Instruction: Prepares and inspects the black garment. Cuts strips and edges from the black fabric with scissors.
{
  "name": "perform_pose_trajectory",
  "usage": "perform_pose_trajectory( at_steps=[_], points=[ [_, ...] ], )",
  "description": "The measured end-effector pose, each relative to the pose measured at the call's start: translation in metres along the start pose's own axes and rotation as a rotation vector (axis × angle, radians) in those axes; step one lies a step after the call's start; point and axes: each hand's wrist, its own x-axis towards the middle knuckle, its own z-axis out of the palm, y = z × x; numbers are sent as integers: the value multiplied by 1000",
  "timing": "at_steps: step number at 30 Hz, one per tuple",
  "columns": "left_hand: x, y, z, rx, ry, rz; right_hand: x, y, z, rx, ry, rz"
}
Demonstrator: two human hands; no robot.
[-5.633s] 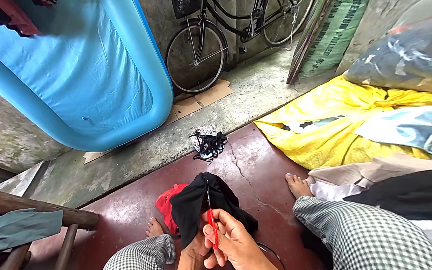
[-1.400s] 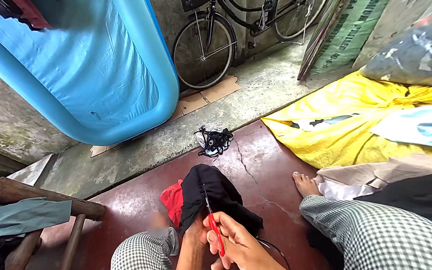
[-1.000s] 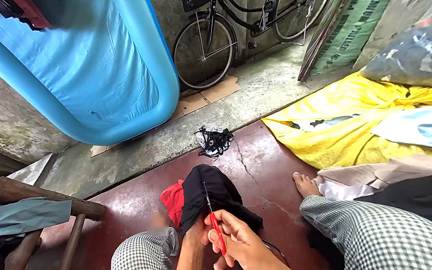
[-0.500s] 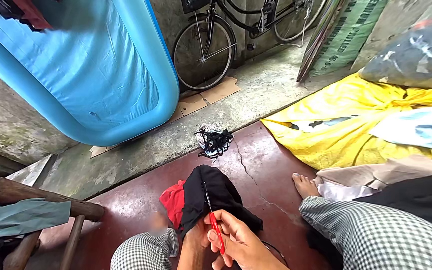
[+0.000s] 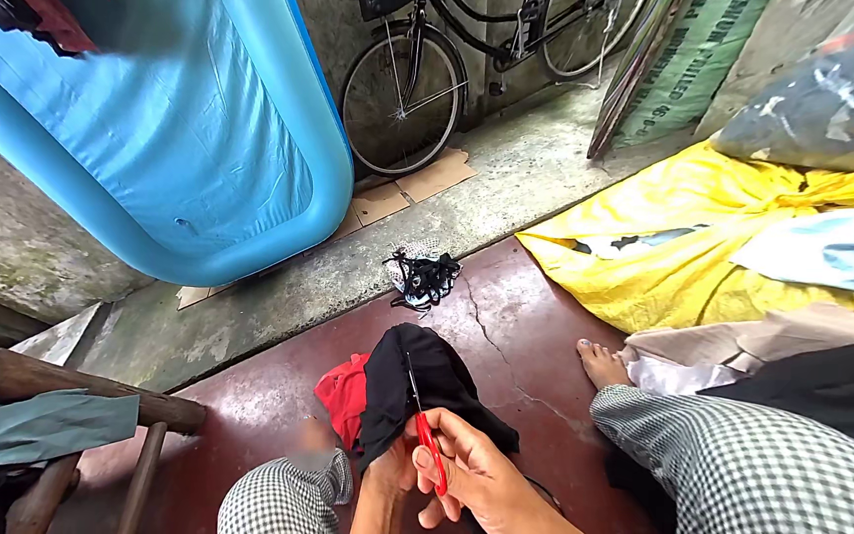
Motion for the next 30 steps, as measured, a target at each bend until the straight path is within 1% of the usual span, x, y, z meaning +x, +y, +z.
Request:
perform_pose_trajectory(
  at_steps=[1, 3, 7, 8, 9, 11, 13, 15, 16, 17, 19, 20, 21, 23, 25, 27, 28, 30],
  points=[
    [8, -11, -18, -36, -101, 34, 0, -1, 0, 6, -11, 7],
    [31, -38, -61, -145, -361, 79, 2, -3, -2, 18, -19, 2],
    [37, -53, -80, -125, -521, 124, 3, -2, -4, 23, 6, -5],
    [40, -55, -85, -112, -536, 118, 3, -1, -4, 20, 17, -9],
    [38, -53, -81, -99, -502, 103, 3, 1, -3, 15, 27, -11],
    [28, -40, -59, -97, -378, 66, 2, 2, -1, 1, 37, -15],
    [20, -29, -42, -82, -316, 56, 2, 0, -1, 4, 29, -9],
    [7, -11, -19, 20, -202, 28, 2, -2, 0, 23, 21, -6],
    [5, -8, -13, 37, -173, 18, 3, -2, 0, 25, 17, -11],
    [12, -15, -22, 0, -259, 23, 4, -3, -1, 30, 18, -17],
    [30, -29, -41, -121, -542, 44, 5, -5, -2, 33, 23, -20],
    [33, -32, -45, -148, -618, 56, 6, -5, -3, 31, 23, -17],
    [29, -30, -40, -132, -607, 72, 6, -4, -3, 32, 22, -18],
    [22, -26, -33, -108, -526, 67, 5, -3, -3, 25, 31, -14],
    [32, -32, -47, -133, -578, 33, 4, -3, -2, 8, 56, -19],
    [51, -41, -66, -192, -696, 35, 4, -4, -2, -4, 59, -24],
    [53, -42, -67, -206, -697, 43, 3, -5, -2, -1, 47, -16],
    [51, -41, -66, -197, -638, 69, 4, -6, -2, 23, 19, 10]
  ],
)
